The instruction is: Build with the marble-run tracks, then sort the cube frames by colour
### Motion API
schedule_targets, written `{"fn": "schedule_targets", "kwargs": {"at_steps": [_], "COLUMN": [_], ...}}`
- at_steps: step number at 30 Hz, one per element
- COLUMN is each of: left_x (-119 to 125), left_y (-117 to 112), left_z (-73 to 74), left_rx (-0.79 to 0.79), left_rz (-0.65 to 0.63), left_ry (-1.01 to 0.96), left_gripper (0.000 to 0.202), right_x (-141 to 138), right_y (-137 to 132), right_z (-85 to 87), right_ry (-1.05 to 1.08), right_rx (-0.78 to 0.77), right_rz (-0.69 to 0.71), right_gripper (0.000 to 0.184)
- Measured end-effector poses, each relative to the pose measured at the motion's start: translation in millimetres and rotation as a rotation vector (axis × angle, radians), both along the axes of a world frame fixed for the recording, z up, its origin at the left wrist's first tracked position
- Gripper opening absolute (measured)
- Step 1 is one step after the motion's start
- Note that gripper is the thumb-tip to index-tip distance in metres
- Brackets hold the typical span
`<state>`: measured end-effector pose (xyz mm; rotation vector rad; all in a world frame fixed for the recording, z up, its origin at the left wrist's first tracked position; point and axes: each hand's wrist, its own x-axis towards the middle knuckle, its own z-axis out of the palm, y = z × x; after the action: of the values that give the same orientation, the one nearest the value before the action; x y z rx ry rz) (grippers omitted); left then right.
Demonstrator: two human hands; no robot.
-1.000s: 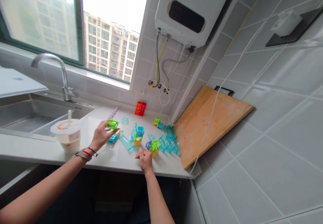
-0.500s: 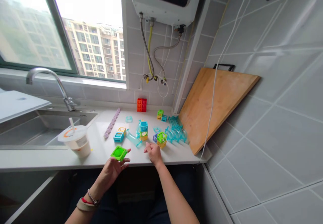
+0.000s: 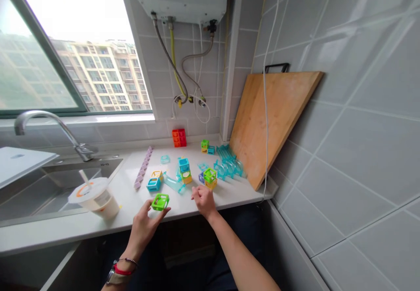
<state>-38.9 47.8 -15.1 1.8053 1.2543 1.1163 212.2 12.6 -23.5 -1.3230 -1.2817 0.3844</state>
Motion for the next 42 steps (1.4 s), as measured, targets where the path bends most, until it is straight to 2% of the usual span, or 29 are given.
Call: {"fn": "schedule_targets", "kwargs": {"at_steps": [3,6,8,11,13,19,22,25,28,30,33,42], "left_x": [-5.8,-7.2,-7.2,-8.4,-9.5,3.2,28.6,64.5,98.4,114.0,124.6,125.6], "left_y": [15.0,26.2,28.8,27.2,24.3,15.2,12.7,14.0,20.7,26.8,34.1,39.9], "left_z": [-9.9,-17.9,-20.4,-19.3,-16.3,-3.5,4.9,11.1,10.6,6.7,-1.1,-15.3], "left_rx": [0.071,0.095,0.098,0.087,0.068,0.006,0.04,0.101,0.157,0.19,0.229,0.281], "left_rz": [0.039,0.054,0.061,0.043,0.014,-0.161,-0.311,-0.5,-0.602,-0.616,-0.596,-0.537], "left_ry": [0.109,0.168,0.18,0.163,0.135,0.012,-0.006,0.023,0.039,0.043,0.046,0.047], "left_gripper": [0.051,0.049,0.05,0.051,0.051,0.049,0.045,0.03,0.034,0.036,0.036,0.028], "right_x": [14.5,32.8,42.1,49.4,51.4,53.1,51.4,49.0,47.3,46.9,46.5,44.7], "right_y": [-15.1,-17.0,-10.4,4.3,12.7,20.5,18.8,15.8,12.3,10.4,8.9,7.0], "right_z": [-0.9,-4.5,-7.2,-11.7,-16.1,-30.7,-31.3,-28.0,-24.2,-22.5,-21.2,-19.2], "right_ry": [0.025,0.075,0.101,0.138,0.166,0.155,0.118,0.076,0.03,0.028,0.049,0.201], "right_rx": [0.056,0.087,0.09,0.08,0.061,0.002,0.005,-0.005,-0.011,-0.01,-0.015,-0.021], "right_rz": [-0.169,-0.349,-0.398,-0.359,-0.331,-0.334,-0.355,-0.352,-0.323,-0.291,-0.26,-0.18], "right_gripper": [0.04,0.023,0.033,0.062,0.07,0.055,0.051,0.049,0.048,0.046,0.045,0.044]}}
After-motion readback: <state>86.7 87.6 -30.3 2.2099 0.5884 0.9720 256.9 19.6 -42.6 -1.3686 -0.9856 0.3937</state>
